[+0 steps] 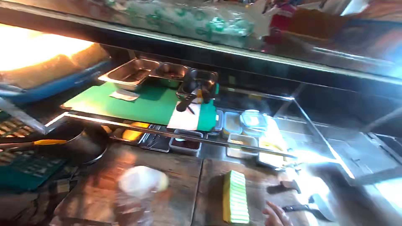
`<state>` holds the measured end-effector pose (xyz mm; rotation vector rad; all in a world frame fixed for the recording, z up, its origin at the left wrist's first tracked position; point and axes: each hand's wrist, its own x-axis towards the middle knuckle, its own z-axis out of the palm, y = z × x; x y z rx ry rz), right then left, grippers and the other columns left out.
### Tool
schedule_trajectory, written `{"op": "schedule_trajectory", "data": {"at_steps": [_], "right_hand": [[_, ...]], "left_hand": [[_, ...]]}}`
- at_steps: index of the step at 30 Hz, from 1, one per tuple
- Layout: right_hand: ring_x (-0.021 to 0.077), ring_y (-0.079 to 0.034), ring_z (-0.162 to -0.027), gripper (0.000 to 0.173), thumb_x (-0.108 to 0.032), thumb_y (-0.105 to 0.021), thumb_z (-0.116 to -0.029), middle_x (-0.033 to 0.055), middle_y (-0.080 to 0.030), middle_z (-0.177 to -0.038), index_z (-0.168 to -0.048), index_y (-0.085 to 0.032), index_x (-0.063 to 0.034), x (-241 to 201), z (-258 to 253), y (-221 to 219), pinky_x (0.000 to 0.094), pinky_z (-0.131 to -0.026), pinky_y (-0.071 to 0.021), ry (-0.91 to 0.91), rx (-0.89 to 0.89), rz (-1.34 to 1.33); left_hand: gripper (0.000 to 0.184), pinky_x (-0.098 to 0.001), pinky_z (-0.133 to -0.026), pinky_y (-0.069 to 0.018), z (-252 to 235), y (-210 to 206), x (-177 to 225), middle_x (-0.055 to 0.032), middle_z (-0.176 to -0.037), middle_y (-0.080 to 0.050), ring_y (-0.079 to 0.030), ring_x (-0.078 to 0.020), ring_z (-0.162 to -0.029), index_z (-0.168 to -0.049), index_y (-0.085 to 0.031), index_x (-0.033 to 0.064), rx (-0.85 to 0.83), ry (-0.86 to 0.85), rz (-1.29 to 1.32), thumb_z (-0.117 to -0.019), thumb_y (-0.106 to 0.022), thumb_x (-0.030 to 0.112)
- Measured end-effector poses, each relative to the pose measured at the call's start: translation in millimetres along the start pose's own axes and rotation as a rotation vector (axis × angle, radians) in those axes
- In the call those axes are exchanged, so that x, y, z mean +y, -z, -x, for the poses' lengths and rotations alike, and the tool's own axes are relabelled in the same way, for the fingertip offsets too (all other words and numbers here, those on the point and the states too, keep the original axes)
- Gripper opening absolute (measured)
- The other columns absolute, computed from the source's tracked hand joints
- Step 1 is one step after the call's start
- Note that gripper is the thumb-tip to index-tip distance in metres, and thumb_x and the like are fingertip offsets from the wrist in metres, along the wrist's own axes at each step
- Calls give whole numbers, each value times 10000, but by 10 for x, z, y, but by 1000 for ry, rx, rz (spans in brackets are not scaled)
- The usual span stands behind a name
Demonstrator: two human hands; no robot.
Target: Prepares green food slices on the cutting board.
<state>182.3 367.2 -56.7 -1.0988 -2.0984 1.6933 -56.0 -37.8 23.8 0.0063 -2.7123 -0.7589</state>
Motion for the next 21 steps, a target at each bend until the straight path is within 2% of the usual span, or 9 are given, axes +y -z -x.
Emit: {"op": "schedule_trajectory", "data": {"at_steps": [2, 5, 8, 12, 15, 17, 18, 19, 21], "right_hand": [[157, -661, -647, 366, -143, -496, -1031, 123, -736, -960, -1340, -624, 7, -22, -75, -32, 342, -611, -580, 18, -13, -26], [198, -702, -712, 352, -154, -514, -1038, 137, -742, -1002, -1334, -642, -12, 20, -186, 6, 372, -643, -605, -9, -65, -63], [234, -717, -814, 355, -161, -521, -1049, 176, -723, -1095, -1353, -625, -10, 101, -241, 36, 413, -708, -612, -70, -137, -119], [317, -717, -1000, 427, -221, -487, -1085, 219, -652, -1290, -1477, -510, -54, 122, -234, -11, 494, -820, -616, -238, -346, -223], [325, -716, -1036, 466, -312, -482, -1092, 198, -644, -1331, -1514, -489, -114, 216, -341, -140, 507, -830, -613, -306, -389, -243], [309, -712, -1063, 489, -351, -442, -1099, 193, -655, -1322, -1523, -482, -112, 215, -410, -251, 502, -877, -601, -261, -367, -225], [285, -685, -1153, 505, -367, -410, -1104, 180, -635, -1372, -1532, -472, -107, 192, -426, -298, 490, -975, -571, -220, -364, -194], [267, -634, -1258, 520, -378, -372, -1110, 168, -601, -1436, -1539, -466, -99, 165, -417, -355, 477, -1077, -510, -188, -361, -166], [235, -514, -1404, 567, -414, -281, -1119, 147, -505, -1547, -1557, -437, -88, 110, -328, -483, 451, -1191, -406, -184, -384, -165]], "left_hand": [[849, -456, -1118, -447, 434, -253, 813, -333, -1318, -609, -599, -397, -1257, -1400, -468, -181, -254, 138, 228, -835, -825, 342], [966, -453, -1112, -469, 875, -851, 1420, -255, -1365, -610, -604, -313, -1269, -1481, -443, -62, -230, 276, 548, -674, -926, 155], [976, -450, -1108, -476, 1065, -1184, 1588, -226, -1378, -615, -611, -288, -1272, -1488, -454, -36, -176, 190, 486, -670, -930, 202], [1177, -447, -1170, -417, 1386, -1133, 1582, -195, -1541, -474, -495, -273, -1403, -1613, -219, 29, -317, 291, 474, -733, -888, 437], [824, -499, -1163, -422, 1987, -1096, 1723, -262, -1458, -539, -531, -357, -1364, -1497, -423, -63, -326, 162, 330, -906, -751, 408], [801, -545, -1197, -355, 2145, -1165, 2046, -227, -1509, -510, -470, -375, -1420, -1457, -536, 0, -338, -86, 120, -829, -793, 426], [899, -573, -1185, -341, 2125, -1243, 2212, -192, -1585, -433, -421, -374, -1457, -1517, -502, 95, -392, -147, -55, -789, -786, 539], [1019, -597, -1175, -321, 2065, -1317, 2365, -174, -1673, -274, -335, -382, -1505, -1611, -354, 179, -523, -127, -223, -775, -765, 590], [1108, -575, -1106, -437, 1937, -1484, 2429, -189, -1713, -102, -331, -405, -1502, -1667, -136, 202, -693, -68, -340, -794, -762, 474]]}}
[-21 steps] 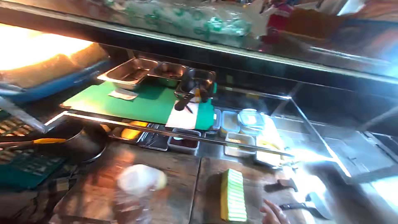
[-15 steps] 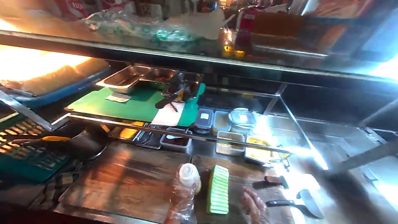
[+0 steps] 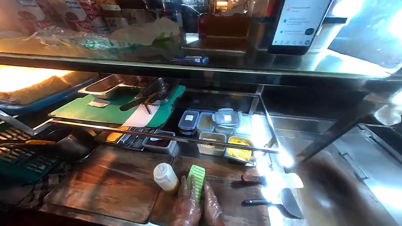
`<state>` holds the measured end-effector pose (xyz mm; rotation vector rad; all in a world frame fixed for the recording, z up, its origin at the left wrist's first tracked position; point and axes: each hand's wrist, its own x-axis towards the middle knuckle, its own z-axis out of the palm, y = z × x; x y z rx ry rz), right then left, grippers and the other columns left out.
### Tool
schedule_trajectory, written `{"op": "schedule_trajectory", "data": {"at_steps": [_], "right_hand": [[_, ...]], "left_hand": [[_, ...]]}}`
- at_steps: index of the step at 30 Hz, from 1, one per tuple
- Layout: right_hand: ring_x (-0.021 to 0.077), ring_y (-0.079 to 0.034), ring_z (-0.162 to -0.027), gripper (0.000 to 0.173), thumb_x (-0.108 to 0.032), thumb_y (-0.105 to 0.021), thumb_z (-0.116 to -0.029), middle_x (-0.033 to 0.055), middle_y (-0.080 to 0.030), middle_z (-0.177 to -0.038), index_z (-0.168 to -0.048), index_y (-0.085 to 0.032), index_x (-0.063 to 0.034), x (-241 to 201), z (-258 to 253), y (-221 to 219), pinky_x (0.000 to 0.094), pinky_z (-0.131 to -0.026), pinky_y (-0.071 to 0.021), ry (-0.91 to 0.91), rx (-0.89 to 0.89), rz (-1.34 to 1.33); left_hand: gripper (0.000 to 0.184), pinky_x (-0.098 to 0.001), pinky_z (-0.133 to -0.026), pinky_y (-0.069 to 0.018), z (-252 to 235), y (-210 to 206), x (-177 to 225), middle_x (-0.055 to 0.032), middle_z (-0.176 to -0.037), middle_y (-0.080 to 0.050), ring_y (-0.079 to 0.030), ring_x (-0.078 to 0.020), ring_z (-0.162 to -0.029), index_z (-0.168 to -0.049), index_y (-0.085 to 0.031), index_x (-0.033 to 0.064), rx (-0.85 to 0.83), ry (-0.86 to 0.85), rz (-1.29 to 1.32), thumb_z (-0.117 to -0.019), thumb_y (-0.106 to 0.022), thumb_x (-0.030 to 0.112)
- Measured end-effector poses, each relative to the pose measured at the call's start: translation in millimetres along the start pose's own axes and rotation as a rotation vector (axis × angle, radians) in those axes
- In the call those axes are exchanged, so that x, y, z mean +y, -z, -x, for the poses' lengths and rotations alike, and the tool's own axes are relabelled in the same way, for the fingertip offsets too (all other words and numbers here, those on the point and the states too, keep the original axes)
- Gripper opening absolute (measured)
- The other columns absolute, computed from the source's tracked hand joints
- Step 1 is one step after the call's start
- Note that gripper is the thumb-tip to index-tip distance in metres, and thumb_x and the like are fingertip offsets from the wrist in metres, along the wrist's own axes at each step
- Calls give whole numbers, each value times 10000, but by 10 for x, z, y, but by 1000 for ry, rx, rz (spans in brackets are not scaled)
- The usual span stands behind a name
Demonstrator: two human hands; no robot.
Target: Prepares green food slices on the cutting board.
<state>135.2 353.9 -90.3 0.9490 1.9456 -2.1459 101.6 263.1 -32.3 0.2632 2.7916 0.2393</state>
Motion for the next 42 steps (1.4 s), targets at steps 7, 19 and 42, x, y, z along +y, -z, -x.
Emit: {"op": "schedule_trajectory", "data": {"at_steps": [7, 19, 42], "right_hand": [[290, -583, -1329, 511, -264, -548, -1010, 137, -596, -1453, -1509, -529, -150, -817, -183, 980, 489, -1098, -490, 466, 97, 983], [410, -561, -1316, 401, -329, -531, -1030, 204, -627, -1377, -1353, -644, -119, -1593, -1093, 1794, 654, -1097, -412, -148, 161, 1448], [369, -599, -1263, 388, -298, -578, -1029, 224, -656, -1306, -1299, -663, -32, -1196, -2106, 1983, 573, -1109, -435, 52, -13, 1272]], "left_hand": [[292, -402, -905, -587, -172, 62, -930, -113, -1117, -708, -690, -181, -1024, -1222, -596, 3, -76, 170, 1665, -949, -511, 60], [283, -418, -937, -587, -161, -10, -1061, -110, -1103, -731, -712, -194, -1029, -1210, -614, 34, -183, 190, 2026, -960, -510, 113], [471, -430, -1081, -492, 323, -78, -972, -212, -1471, -507, -551, -286, -1313, -1465, -430, -27, 36, 510, 1749, -1096, -444, 265]]}}
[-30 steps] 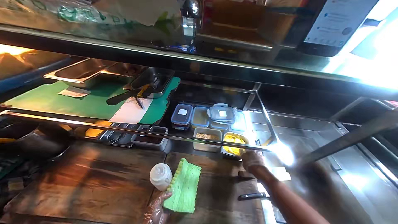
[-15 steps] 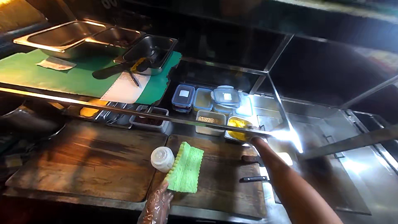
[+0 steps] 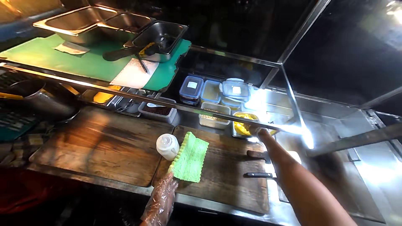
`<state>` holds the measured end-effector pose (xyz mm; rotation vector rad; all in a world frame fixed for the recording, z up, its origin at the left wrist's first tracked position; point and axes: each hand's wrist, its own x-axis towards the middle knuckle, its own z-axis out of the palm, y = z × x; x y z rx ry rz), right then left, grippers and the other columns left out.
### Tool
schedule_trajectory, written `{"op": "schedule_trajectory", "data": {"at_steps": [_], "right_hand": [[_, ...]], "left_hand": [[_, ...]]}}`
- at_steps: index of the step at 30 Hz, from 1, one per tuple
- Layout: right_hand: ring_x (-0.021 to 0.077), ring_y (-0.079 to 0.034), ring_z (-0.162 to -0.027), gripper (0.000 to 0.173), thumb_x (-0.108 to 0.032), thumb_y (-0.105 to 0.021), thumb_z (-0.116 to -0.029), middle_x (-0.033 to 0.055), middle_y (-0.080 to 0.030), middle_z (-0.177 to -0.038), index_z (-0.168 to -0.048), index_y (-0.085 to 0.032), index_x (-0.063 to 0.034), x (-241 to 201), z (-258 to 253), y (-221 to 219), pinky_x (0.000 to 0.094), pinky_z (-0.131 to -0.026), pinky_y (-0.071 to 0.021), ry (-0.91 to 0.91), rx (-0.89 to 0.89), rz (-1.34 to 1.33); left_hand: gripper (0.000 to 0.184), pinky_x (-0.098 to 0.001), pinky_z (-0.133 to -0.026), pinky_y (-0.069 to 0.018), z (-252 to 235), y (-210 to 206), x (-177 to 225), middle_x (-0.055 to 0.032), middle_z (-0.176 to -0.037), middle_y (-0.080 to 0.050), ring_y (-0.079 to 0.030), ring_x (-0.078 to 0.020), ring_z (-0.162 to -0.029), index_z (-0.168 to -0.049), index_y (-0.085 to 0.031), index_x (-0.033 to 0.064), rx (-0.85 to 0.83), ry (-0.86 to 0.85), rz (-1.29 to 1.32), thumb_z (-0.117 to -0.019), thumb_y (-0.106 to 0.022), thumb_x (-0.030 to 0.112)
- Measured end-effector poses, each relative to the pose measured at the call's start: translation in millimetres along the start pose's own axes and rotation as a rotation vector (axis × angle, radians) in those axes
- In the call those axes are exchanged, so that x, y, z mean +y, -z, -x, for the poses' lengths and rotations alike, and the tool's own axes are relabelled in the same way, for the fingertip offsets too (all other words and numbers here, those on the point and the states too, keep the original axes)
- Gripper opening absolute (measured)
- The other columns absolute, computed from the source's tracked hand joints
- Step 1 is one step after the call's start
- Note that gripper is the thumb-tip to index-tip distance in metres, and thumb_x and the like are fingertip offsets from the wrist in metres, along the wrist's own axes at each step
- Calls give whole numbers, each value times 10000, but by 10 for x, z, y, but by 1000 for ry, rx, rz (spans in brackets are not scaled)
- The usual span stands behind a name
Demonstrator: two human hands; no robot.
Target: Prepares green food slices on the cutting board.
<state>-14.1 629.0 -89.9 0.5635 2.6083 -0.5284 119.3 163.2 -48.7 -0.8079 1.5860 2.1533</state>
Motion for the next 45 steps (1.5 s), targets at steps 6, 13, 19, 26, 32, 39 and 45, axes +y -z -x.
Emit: {"op": "schedule_trajectory", "data": {"at_steps": [6, 13, 19, 26, 32, 39, 45], "right_hand": [[102, -620, -758, 261, -151, -483, -1060, 95, -668, -922, -1174, -635, 28, 283, 696, 16, 249, -664, -537, 116, 14, -1202], [172, -663, -703, 273, -103, -546, -1004, 120, -715, -940, -1249, -597, 7, -958, 1807, -505, 353, -663, -573, 186, -225, -823], [341, -691, -1130, 475, -276, -473, -1022, 121, -631, -1380, -1495, -519, -284, -1805, 2383, -1271, 575, -913, -573, 172, -111, -44], [324, -712, -1080, 450, -250, -458, -1026, 109, -664, -1336, -1463, -562, -287, -1837, 2533, -1226, 557, -885, -584, 112, -43, -83], [304, -726, -1080, 395, -252, -464, -1037, 102, -721, -1255, -1381, -657, -259, -1753, 2972, -1305, 536, -906, -590, 241, -8, -55], [374, -687, -1135, 428, -262, -471, -1043, 158, -656, -1346, -1456, -575, -209, -1753, 2681, -1167, 595, -937, -556, 177, -124, -30], [321, -671, -1193, 481, -235, -468, -1039, 118, -628, -1410, -1517, -515, -260, -1595, 2241, -1135, 553, -1000, -545, 111, -60, -152]], "left_hand": [[486, -411, -1127, -450, -3, 3, -60, -169, -1528, -478, -497, -252, -1384, -1476, -458, -1, 4, -55, -63, -1086, -474, 289], [405, -381, -1076, -456, -136, -96, -49, -162, -1434, -550, -544, -198, -1281, -1420, -519, -9, 18, -118, -161, -1105, -426, 228], [412, -353, -1084, -466, -195, -108, -29, -135, -1411, -578, -564, -173, -1280, -1423, -502, 3, -87, -113, 7, -1118, -329, 221], [428, -391, -1070, -498, -198, -120, -25, -145, -1381, -609, -594, -207, -1266, -1427, -503, 16, -149, -60, 134, -1122, -310, 248], [383, -381, -1025, -514, -192, -147, 19, -134, -1324, -630, -612, -188, -1210, -1364, -548, 17, -132, -33, 65, -1100, -365, 225], [379, -380, -996, -516, -202, -147, 55, -125, -1343, -610, -601, -182, -1202, -1379, -540, 36, -127, -5, -21, -1104, -401, 256], [415, -384, -1046, -498, -192, -141, 24, -118, -1418, -578, -577, -185, -1269, -1434, -513, 52, -135, -4, -41, -1103, -407, 277]]}}
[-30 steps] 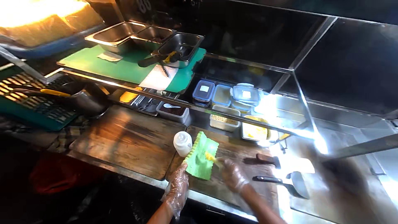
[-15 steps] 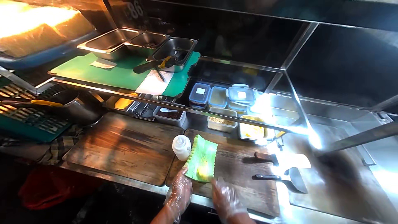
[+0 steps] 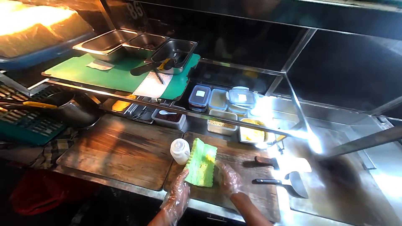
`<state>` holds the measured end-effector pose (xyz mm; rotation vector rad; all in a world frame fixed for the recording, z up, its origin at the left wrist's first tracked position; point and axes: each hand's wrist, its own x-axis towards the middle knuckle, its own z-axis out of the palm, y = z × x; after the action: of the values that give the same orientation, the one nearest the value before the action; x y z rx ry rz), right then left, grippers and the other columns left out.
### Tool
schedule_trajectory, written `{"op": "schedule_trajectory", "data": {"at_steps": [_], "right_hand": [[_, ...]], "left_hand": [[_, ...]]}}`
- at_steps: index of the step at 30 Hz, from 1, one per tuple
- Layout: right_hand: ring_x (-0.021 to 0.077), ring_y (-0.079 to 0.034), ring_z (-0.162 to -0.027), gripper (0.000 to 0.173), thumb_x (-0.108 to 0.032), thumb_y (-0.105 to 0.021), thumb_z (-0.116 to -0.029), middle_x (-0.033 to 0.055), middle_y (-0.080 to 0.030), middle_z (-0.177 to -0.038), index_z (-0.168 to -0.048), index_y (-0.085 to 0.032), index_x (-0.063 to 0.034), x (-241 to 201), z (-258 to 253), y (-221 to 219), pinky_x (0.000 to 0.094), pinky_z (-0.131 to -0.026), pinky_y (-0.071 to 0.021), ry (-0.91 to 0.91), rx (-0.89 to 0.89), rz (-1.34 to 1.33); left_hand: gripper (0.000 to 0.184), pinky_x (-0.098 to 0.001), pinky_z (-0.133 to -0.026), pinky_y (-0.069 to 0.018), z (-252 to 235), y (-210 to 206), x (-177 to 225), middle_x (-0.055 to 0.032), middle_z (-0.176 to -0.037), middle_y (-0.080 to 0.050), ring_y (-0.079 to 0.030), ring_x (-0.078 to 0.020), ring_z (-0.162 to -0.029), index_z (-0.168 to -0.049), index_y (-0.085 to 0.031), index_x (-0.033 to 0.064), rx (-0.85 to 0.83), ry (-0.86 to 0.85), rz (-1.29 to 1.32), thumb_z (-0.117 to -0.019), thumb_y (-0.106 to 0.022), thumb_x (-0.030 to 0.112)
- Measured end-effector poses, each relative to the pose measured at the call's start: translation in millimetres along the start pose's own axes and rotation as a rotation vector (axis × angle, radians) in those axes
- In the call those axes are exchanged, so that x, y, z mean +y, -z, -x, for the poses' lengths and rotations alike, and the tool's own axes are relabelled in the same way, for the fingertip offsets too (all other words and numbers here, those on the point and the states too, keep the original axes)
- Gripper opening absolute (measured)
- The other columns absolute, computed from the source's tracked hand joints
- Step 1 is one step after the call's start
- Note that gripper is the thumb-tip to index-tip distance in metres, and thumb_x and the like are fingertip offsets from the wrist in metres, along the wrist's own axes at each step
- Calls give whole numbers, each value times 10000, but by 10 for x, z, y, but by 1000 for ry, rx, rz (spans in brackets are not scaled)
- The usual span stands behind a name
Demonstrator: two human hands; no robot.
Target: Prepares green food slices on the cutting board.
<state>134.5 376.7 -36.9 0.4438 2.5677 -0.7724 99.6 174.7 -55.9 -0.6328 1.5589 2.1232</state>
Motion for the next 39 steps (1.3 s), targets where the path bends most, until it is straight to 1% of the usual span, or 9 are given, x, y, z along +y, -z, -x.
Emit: {"op": "schedule_trajectory", "data": {"at_steps": [2, 6, 10, 15, 19, 24, 29, 34, 39], "right_hand": [[365, -693, -1120, 473, -257, -471, -1047, 156, -640, -1369, -1518, -508, -263, 83, 143, -68, 580, -924, -569, 54, -8, 85], [315, -742, -994, 366, -208, -521, -1010, 133, -735, -1183, -1332, -696, -203, 131, 672, -270, 537, -844, -607, 161, 143, 32], [366, -673, -1169, 463, -204, -476, -1040, 180, -633, -1374, -1499, -536, -199, 155, 12, -17, 555, -983, -548, 7, 23, 37], [340, -726, -1037, 384, -199, -532, -1004, 159, -714, -1224, -1360, -673, -190, 206, 582, -205, 553, -866, -593, 187, 88, 27], [296, -651, -1238, 458, -268, -462, -1045, 112, -633, -1411, -1491, -550, -213, 187, -335, -47, 530, -1047, -522, 53, 42, 9], [345, -708, -1098, 371, -225, -510, -1031, 165, -696, -1275, -1359, -672, -162, -75, 350, -135, 561, -942, -566, 168, -26, -31], [352, -607, -1291, 479, -306, -443, -1070, 143, -553, -1496, -1537, -488, -213, 117, -554, 173, 580, -1062, -496, 67, -42, 71], [308, -668, -1192, 426, -260, -513, -1027, 112, -631, -1396, -1443, -592, -217, 110, -193, 87, 550, -1006, -542, 135, -89, 7], [300, -599, -1308, 443, -263, -461, -1060, 129, -597, -1450, -1488, -550, -191, 206, -547, 164, 521, -1111, -469, 130, -118, -36]], "left_hand": [[416, -381, -1035, -497, 25, 15, 6, -112, -1409, -582, -579, -179, -1256, -1429, -516, 61, 15, 4, -14, -1096, -425, 293], [409, -384, -1053, -505, 38, 38, 31, -110, -1404, -593, -588, -172, -1261, -1434, -506, 38, -32, -32, 13, -1100, -411, 256], [431, -415, -1082, -491, 102, 62, -16, -134, -1434, -569, -571, -208, -1297, -1461, -474, 24, -16, -15, 41, -1102, -420, 259], [477, -449, -1100, -470, 149, 111, -22, -157, -1487, -511, -534, -239, -1332, -1483, -447, 19, 8, -8, -6, -1086, -441, 282], [531, -479, -1134, -446, 182, 108, -78, -177, -1534, -469, -494, -279, -1389, -1501, -438, 31, 44, 1, -5, -1074, -458, 346], [509, -450, -1129, -447, 164, 126, -48, -185, -1509, -485, -516, -254, -1357, -1504, -405, -1, -2, -29, 6, -1097, -390, 305], [542, -485, -1145, -425, 176, 160, -52, -186, -1542, -454, -487, -274, -1388, -1523, -399, 16, 10, -21, -1, -1082, -420, 329], [513, -473, -1112, -451, 192, 103, 5, -189, -1485, -501, -532, -248, -1329, -1495, -417, -9, 18, -23, -17, -1089, -402, 305], [428, -402, -1035, -503, 140, 71, -33, -155, -1345, -584, -592, -177, -1199, -1404, -478, -34, 21, -61, -83, -1081, -419, 240]]}}
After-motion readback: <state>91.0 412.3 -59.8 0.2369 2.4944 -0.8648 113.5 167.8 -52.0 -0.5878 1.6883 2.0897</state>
